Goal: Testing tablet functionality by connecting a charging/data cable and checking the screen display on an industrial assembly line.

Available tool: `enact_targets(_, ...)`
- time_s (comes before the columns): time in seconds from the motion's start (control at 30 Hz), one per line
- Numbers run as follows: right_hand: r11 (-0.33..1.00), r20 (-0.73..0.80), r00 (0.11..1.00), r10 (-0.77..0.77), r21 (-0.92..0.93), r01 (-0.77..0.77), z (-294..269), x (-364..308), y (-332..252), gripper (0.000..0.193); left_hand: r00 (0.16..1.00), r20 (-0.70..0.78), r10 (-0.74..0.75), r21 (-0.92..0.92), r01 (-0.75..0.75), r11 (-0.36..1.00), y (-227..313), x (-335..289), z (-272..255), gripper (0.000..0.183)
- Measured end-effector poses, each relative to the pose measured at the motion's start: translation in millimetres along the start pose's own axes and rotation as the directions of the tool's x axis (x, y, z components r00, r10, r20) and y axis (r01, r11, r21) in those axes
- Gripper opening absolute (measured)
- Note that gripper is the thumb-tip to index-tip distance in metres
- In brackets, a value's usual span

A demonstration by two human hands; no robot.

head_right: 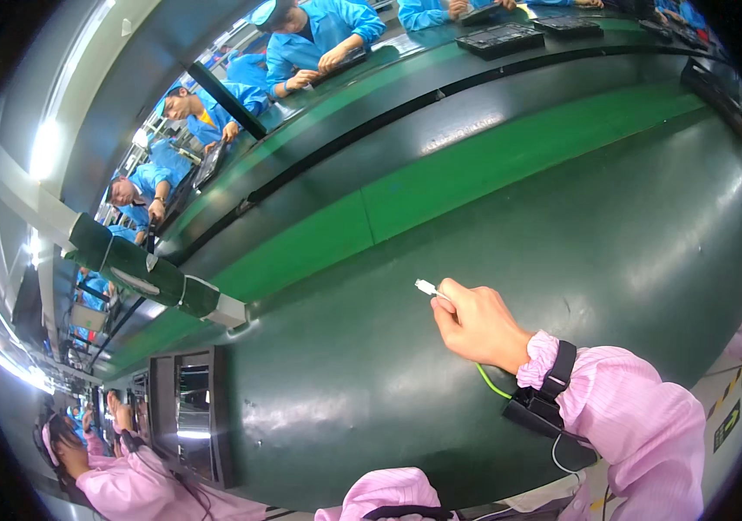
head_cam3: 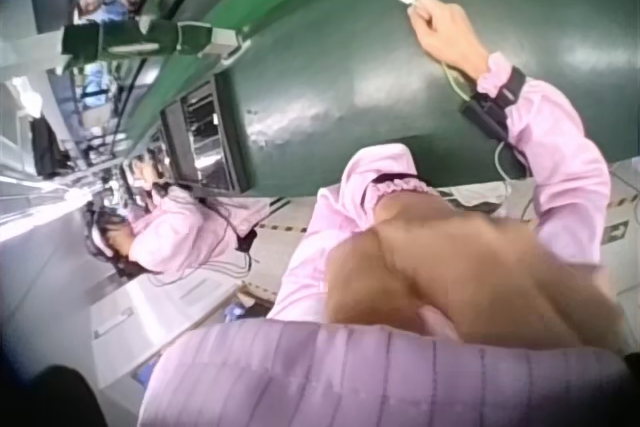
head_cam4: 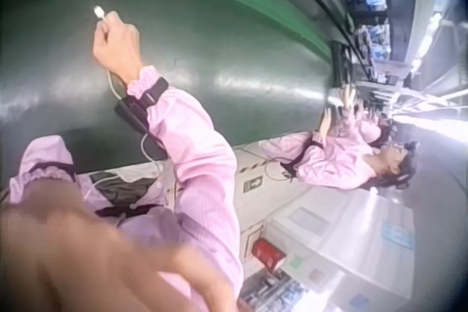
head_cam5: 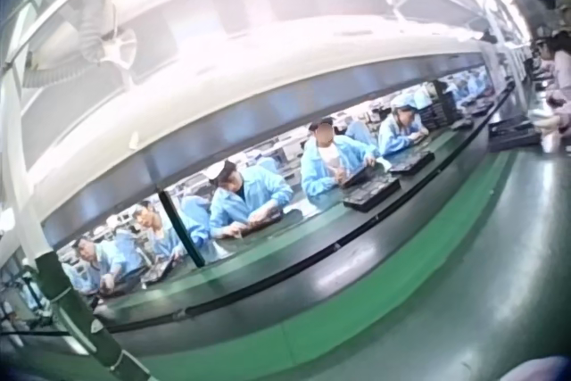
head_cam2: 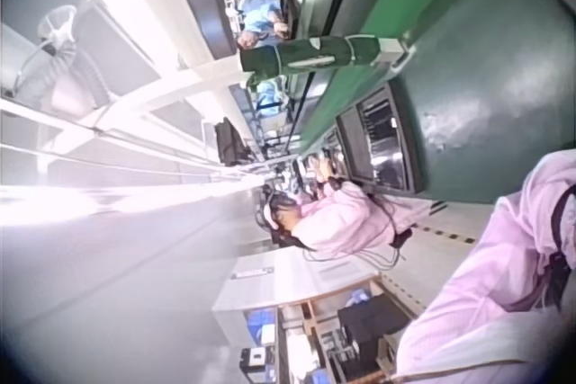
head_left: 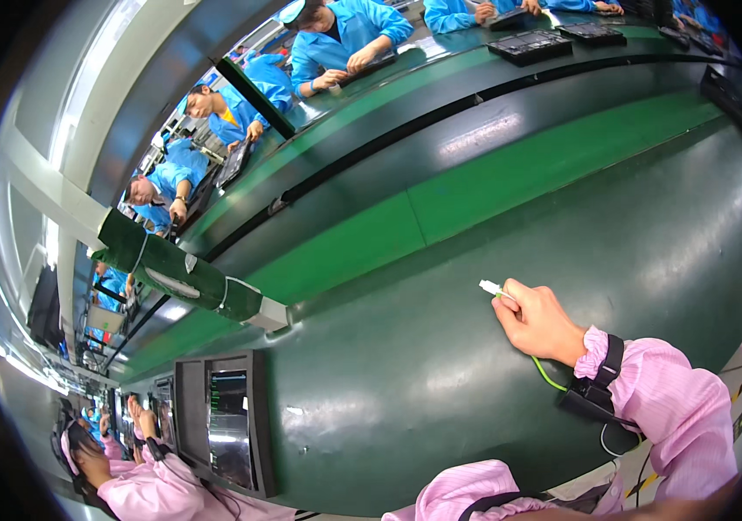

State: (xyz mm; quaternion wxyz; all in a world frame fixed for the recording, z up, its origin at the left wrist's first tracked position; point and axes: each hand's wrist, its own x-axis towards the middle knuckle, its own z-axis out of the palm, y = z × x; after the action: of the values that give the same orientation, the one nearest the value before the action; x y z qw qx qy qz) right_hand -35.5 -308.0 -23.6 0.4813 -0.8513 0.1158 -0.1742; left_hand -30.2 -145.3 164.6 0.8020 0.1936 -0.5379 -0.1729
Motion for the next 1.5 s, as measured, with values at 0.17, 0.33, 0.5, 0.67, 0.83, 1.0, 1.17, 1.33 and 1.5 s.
enact_targets(0.17,0.997,-0.039,0.996,-0.08,-0.002,0.08,1,1,0,0.021,1.0,0.002,-0.001,0.031,0.001,1.0,1,1,-2,0.033)
enact_targets(0.33,0.999,-0.007,1.0,-0.029,0.017,0.029,-1,-1,0,0.021,1.0,0.002,-0.005,0.058,0.005,0.998,3,0,0,0.033)
enact_targets(0.5,1.0,-0.002,1.0,-0.011,0.001,0.011,0,0,0,0.019,1.0,0.011,-0.005,0.078,0.004,0.997,5,0,0,0.032)
enact_targets(0.67,0.997,-0.036,0.997,-0.071,0.01,0.071,2,-2,0,0.019,1.0,0.004,-0.013,0.107,0.012,0.994,7,0,1,0.032)
enact_targets(0.83,0.998,-0.026,0.998,-0.059,0.015,0.059,2,-2,2,0.019,1.0,0.01,-0.006,0.127,0.005,0.992,10,0,1,0.032)
enact_targets(1.0,1.0,0.0,1.0,0.009,-0.026,-0.009,0,0,1,0.018,1.0,0.008,-0.008,0.16,0.007,0.987,13,0,2,0.032)
enact_targets(1.17,0.998,-0.021,0.998,-0.055,0.005,0.055,-2,0,0,0.019,1.0,0.016,0.021,0.191,-0.024,0.981,16,1,2,0.032)
enact_targets(1.33,0.999,-0.037,0.998,-0.048,-0.008,0.048,-1,-2,-1,0.018,1.0,0.016,0.025,0.242,-0.028,0.97,26,-1,1,0.032)
enact_targets(1.5,0.999,0.0,0.999,-0.039,-0.023,0.039,-1,-2,3,0.016,0.999,0.006,0.045,0.326,-0.045,0.944,40,-8,-1,0.032)
